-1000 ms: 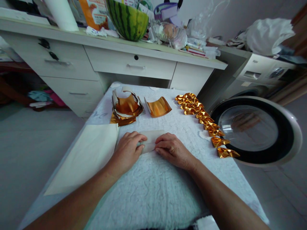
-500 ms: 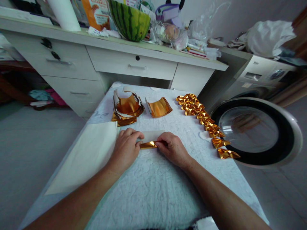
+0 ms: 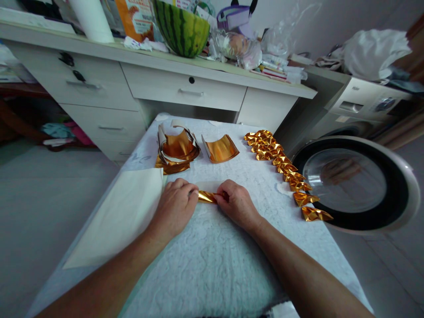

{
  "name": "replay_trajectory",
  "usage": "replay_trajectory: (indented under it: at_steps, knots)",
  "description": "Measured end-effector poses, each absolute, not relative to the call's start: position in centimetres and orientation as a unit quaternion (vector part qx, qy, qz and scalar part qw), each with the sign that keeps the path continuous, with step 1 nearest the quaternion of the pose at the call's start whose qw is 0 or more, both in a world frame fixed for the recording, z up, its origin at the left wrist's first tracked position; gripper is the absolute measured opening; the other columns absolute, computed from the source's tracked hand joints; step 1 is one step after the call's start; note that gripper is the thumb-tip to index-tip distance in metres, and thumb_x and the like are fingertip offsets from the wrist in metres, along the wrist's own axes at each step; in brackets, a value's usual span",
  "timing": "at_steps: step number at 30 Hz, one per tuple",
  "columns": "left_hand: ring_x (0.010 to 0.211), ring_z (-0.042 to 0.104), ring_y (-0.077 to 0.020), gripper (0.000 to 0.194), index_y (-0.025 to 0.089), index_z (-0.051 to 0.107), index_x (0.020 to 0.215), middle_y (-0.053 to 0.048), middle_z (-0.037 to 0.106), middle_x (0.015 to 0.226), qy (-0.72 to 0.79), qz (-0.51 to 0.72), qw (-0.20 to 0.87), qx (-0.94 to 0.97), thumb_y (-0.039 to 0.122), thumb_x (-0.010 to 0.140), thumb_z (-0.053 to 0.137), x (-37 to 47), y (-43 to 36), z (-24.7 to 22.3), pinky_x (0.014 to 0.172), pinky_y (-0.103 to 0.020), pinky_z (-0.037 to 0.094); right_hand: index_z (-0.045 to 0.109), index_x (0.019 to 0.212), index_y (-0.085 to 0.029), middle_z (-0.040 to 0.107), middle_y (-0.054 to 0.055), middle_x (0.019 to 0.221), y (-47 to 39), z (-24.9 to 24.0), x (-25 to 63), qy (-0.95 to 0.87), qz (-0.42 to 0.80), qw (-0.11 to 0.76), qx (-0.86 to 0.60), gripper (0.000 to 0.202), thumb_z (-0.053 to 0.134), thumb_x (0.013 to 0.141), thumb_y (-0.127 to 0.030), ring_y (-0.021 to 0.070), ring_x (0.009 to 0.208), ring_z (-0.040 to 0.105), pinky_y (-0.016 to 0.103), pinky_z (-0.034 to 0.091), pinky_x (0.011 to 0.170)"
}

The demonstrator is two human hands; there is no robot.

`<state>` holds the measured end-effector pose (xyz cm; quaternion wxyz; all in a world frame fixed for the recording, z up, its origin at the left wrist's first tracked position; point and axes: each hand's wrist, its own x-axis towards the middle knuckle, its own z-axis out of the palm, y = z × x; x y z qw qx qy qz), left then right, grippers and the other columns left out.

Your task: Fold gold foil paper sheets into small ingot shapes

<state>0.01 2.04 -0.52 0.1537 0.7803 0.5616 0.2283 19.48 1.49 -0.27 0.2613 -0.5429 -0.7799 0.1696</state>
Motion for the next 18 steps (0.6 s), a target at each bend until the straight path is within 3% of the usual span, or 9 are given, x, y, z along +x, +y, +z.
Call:
replay_trajectory:
  at_steps: [8, 10, 14, 18]
  knots:
    - [0.091, 0.057, -0.0226, 0.043, 0.017, 0.068, 0.087, -0.007, 0.063, 0.088, 0.551, 0.252, 0.165, 0.778, 0.035, 0.097, 0.031, 0.03, 1.98, -0.26, 0.086, -0.039, 0.043, 0.057, 0.074, -0.019, 0.059, 0.001, 0.077, 1.58, -0.37, 19.19, -0.779, 0.156, 0.244, -0.557, 0.009, 0.060, 0.078, -0.011, 0.0130, 0.066, 0.051, 0.026, 0.037, 0.061]
    - [0.090, 0.057, -0.0234, 0.033, 0.019, 0.067, 0.086, -0.006, 0.063, 0.088, 0.558, 0.249, 0.154, 0.777, 0.039, 0.093, 0.041, 0.07, 1.97, -0.39, 0.085, -0.039, 0.043, 0.057, 0.074, -0.019, 0.059, 0.001, 0.077, 1.63, -0.38, 19.16, -0.778, 0.155, 0.241, -0.559, 0.009, 0.061, 0.078, -0.012, 0.0131, 0.066, 0.051, 0.026, 0.036, 0.061]
    - [0.089, 0.056, -0.0241, 0.012, 0.020, 0.063, 0.083, -0.005, 0.062, 0.089, 0.568, 0.235, 0.121, 0.779, 0.030, 0.084, 0.056, 0.24, 1.99, -0.80, 0.083, -0.039, 0.043, 0.056, 0.072, -0.019, 0.057, 0.001, 0.075, 1.75, -0.40, 19.20, -0.776, 0.162, 0.239, -0.560, 0.011, 0.063, 0.079, -0.014, 0.0134, 0.066, 0.049, 0.026, 0.035, 0.061]
    - [0.090, 0.055, -0.0257, 0.009, 0.020, 0.061, 0.085, -0.006, 0.061, 0.091, 0.576, 0.217, 0.103, 0.781, 0.027, 0.081, 0.058, 0.37, 1.99, -1.09, 0.084, -0.041, 0.042, 0.054, 0.072, -0.019, 0.055, 0.000, 0.074, 1.69, -0.17, 19.57, -0.775, 0.187, 0.251, -0.549, 0.012, 0.062, 0.081, -0.017, 0.0128, 0.066, 0.049, 0.026, 0.035, 0.060]
